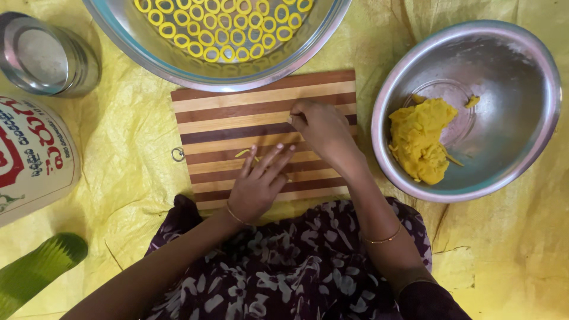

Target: The person rolls yellow dough into thin strips on a wooden board, then forms the strips into small rings by hand. The finished rings are placed into a large metal tray. The person repeats this process multiple times.

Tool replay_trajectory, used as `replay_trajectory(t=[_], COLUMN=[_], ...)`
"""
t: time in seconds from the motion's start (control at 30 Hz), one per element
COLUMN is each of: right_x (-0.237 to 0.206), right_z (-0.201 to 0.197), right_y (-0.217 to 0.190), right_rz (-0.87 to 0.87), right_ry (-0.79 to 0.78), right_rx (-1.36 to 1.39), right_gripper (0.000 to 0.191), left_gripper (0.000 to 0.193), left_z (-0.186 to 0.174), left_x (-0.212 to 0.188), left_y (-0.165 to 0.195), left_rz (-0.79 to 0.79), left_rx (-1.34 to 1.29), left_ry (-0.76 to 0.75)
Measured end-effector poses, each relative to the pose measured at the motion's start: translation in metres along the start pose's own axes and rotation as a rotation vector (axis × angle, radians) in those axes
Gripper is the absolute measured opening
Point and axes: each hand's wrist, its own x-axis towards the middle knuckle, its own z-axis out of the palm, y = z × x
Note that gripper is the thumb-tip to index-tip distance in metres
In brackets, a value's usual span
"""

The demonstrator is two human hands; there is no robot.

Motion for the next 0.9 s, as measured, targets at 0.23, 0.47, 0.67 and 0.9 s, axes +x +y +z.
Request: replay_trajectory(t=[0.23,0.47,0.67,0.9], right_x=[-0.003,-0.003,-0.004,-0.002], right_z=[-0.003,-0.006,-0.007,-0.008], right_y=[0.0,-0.007,-0.008,-0.009], right_rz=[-0.019,0.034,0.022,0.033], right_ry=[0.03,-0.013,-0.013,-0.021], right_rx=[0.047,0.042,0.041,0.042], right_gripper=[0.023,0.022,0.023,0.022], left_gripper=[0.005,0.018,0.044,0.023], left_z=[-0.008,-0.035,-0.033,-0.028], left_x=[-0.015,-0.03,-0.033,-0.036], left_y=[-0.027,-0.038,-0.031,-0.046], left_rz=[-0.355,-0.547,-0.602,-0.648], left_rx=[-0.051,-0.014,-0.113,0.019], left_ry=[0.224,0.166,0.196,0.206])
